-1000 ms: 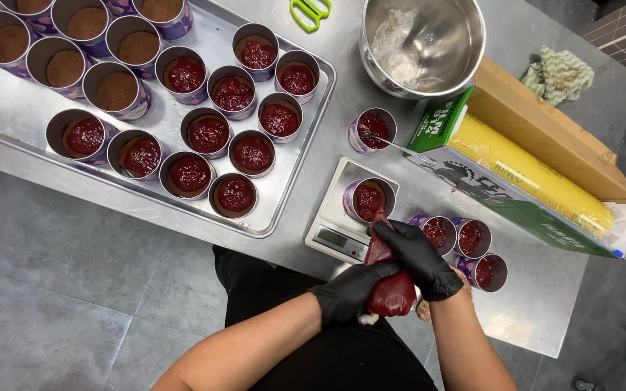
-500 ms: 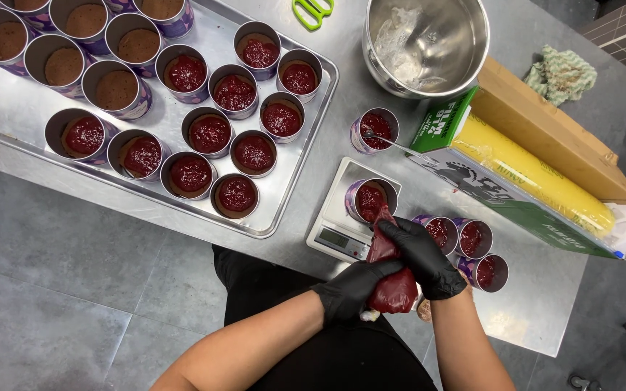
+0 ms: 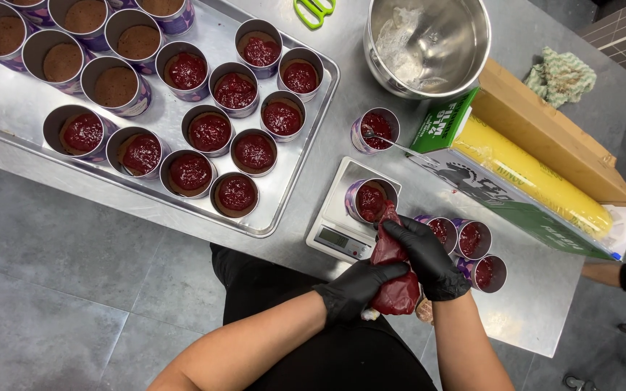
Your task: Piping red jam or fruit filling into cylindrical cake containers on a scale to measure weight.
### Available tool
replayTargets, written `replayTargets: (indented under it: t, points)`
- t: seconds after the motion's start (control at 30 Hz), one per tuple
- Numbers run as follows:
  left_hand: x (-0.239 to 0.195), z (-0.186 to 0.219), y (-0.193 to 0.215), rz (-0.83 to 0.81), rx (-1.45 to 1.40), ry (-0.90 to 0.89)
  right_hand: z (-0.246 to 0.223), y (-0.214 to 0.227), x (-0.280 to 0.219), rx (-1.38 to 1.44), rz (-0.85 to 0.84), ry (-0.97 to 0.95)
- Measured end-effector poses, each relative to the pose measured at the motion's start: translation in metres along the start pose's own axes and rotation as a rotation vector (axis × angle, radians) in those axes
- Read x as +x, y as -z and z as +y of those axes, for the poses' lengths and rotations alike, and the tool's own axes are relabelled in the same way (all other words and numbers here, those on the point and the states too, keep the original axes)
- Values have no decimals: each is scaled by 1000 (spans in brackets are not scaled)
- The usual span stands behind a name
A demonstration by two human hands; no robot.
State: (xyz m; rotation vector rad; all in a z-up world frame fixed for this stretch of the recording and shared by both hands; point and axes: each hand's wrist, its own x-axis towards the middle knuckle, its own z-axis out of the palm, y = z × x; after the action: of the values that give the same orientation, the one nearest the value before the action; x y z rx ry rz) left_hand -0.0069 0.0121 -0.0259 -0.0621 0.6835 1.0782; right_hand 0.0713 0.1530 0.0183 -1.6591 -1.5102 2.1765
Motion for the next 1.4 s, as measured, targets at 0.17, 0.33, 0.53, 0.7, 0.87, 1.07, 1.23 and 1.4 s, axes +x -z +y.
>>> replayTargets:
  t: [0.17,0.33,0.53,0.7,0.87,1.07,1.23,1.4]
  points:
    - [-4,6,-5,11,8,27,-2,0,0,8,5,0]
    - [-5,8,-6,9,-4,18,0,3,2,47,3,-12]
    - [6,1,-5,35,8,21,6,12,5,33,-13,43]
    - [9,-1,-5,27,89,-63,8,18,1,23,-39,106]
    - [-1,12,-11,0,179,-157,0,15,-13,51,-24,161]
    - [-16,23,-24,67,422,-389,-8,20,-35,-36,-90,376]
    - [-31,36,-40,115,689,-604,-8,35,-54,-51,-220,617]
    - [-29,41,-48,19,690,-771,-30,42,-74,-46,-338,701]
